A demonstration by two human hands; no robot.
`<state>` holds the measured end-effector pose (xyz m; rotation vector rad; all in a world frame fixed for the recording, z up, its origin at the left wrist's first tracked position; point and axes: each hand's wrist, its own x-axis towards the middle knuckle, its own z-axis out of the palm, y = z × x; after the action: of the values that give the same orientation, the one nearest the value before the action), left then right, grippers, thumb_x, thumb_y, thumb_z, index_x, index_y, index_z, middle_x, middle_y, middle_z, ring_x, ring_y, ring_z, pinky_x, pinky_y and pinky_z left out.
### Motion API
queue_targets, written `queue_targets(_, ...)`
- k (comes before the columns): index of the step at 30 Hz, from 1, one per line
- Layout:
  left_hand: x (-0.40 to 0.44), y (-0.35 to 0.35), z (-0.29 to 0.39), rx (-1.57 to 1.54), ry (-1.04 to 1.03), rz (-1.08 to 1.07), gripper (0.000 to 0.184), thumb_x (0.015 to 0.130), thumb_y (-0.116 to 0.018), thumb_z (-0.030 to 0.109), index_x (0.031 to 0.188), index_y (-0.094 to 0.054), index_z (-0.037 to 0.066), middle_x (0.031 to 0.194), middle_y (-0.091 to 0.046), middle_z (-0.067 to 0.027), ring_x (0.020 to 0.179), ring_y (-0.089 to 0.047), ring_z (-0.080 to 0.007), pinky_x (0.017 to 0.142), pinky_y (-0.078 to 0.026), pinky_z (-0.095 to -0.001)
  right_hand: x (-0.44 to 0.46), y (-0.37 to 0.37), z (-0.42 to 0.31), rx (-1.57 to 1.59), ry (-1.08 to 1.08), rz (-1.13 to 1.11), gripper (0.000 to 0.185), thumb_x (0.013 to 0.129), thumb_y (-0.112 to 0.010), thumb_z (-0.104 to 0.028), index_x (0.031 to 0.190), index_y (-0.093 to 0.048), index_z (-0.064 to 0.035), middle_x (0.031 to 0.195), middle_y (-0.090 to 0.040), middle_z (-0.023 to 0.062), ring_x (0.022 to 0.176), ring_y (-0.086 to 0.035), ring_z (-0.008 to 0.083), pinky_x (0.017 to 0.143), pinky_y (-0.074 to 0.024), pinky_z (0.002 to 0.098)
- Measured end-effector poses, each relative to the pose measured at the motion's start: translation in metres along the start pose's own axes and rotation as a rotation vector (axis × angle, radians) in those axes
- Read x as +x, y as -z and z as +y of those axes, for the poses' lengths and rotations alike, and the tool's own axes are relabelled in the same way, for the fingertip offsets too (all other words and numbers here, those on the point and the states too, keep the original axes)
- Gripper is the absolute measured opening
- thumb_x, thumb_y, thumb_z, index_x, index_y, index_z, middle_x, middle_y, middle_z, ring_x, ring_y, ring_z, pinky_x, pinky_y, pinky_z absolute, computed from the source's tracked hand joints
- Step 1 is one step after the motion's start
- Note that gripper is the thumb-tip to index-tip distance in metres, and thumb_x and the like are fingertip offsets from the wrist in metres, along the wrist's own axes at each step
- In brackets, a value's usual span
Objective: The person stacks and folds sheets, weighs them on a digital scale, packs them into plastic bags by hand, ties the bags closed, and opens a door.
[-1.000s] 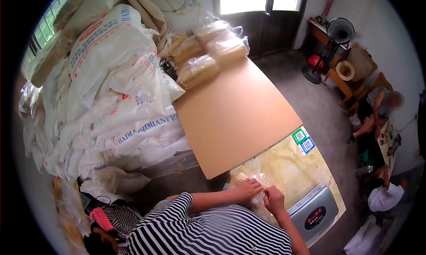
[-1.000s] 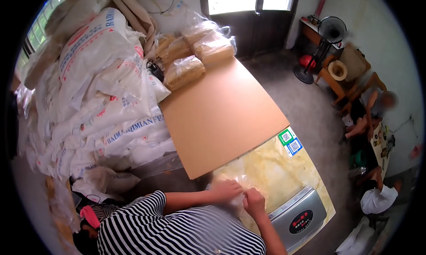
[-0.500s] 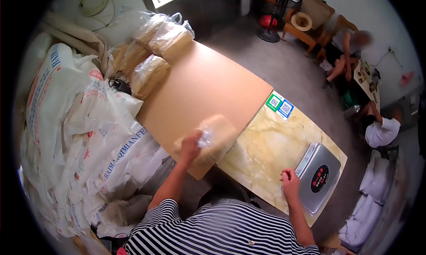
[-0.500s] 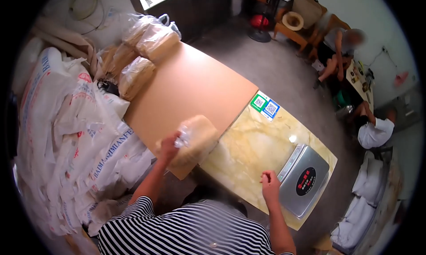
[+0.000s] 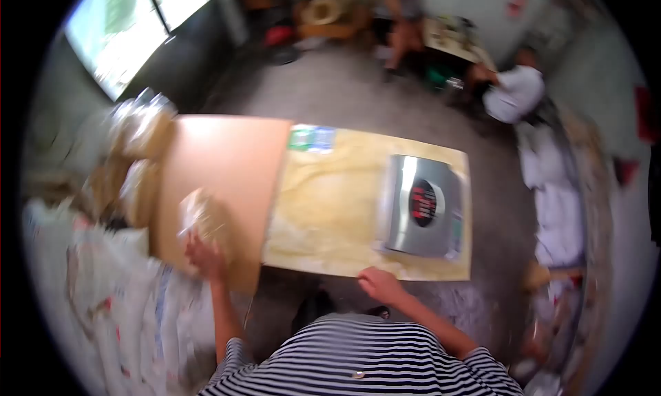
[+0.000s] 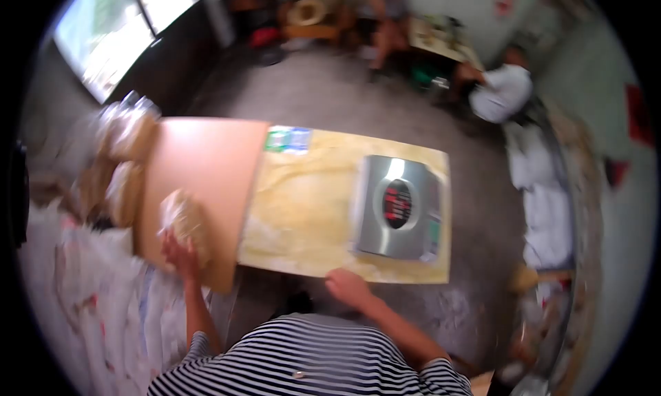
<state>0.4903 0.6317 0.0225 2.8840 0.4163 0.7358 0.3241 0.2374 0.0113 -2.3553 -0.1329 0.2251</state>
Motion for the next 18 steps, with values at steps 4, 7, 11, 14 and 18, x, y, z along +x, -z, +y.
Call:
queue_targets(4, -0.055, 0.019, 0.128, -0.243, -0.363, -0.061, 0.060, 0.072, -0.065, 0.019, 0.125, -0.041, 0.009, 0.134, -0.036, -0.0133, 0.126, -0.030, -0.0341, 0.099, -0.025, -0.0515, -0.082, 0.015, 0.028, 0.000, -0.194, 0.043, 0.018, 0.083, -0.051, -0.023, 0.094, -0.057, -0.0102, 0.092, -0.059, 0.0100, 0.084, -0.058, 0.0298, 0.072, -0.0466, 0.0399)
queue_targets(7, -0.111, 0.037, 0.236, -0.555, -0.652, -0.088, 0.050, 0.071, -0.062, 0.015, 0.118, -0.049, 0.007, 0.131, -0.039, -0.0141, 0.124, -0.031, -0.0355, 0.099, -0.025, -0.0487, -0.156, 0.033, 0.051, 0.057, -0.369, 0.120, 0.018, 0.084, -0.048, -0.024, 0.094, -0.057, -0.0109, 0.094, -0.058, 0.0095, 0.086, -0.058, 0.0297, 0.074, -0.0464, 0.0404)
queue_targets(11, -0.186, 0.048, 0.344, -0.771, -0.917, -0.265, 0.047, 0.071, -0.062, 0.013, 0.116, -0.051, 0.007, 0.128, -0.041, -0.0133, 0.123, -0.032, -0.0350, 0.100, -0.026, -0.0473, -0.271, 0.031, 0.086, 0.086, -0.533, 0.324, 0.020, 0.086, -0.045, -0.025, 0.093, -0.057, -0.0102, 0.094, -0.059, 0.0098, 0.085, -0.058, 0.0314, 0.073, -0.0465, 0.0412)
queue_targets(14, -0.254, 0.052, 0.418, -0.894, -1.087, -0.376, 0.045, 0.070, -0.063, 0.011, 0.113, -0.052, 0.007, 0.126, -0.043, -0.0125, 0.122, -0.034, -0.0345, 0.099, -0.027, -0.0470, -0.351, 0.039, 0.102, -0.015, -0.779, 0.291, 0.020, 0.085, -0.046, -0.024, 0.091, -0.057, -0.0094, 0.094, -0.059, 0.0121, 0.086, -0.058, 0.0324, 0.073, -0.0464, 0.0419)
queue_targets(18, -0.335, 0.079, 0.480, -0.966, -1.285, -0.530, 0.042, 0.068, -0.063, 0.011, 0.109, -0.053, 0.008, 0.122, -0.046, -0.0115, 0.118, -0.037, -0.0337, 0.098, -0.029, -0.0467, -0.431, 0.018, 0.127, 0.107, -1.037, 0.433, 0.020, 0.084, -0.046, -0.024, 0.092, -0.057, -0.0092, 0.094, -0.059, 0.0135, 0.085, -0.058, 0.0328, 0.073, -0.0464, 0.0426)
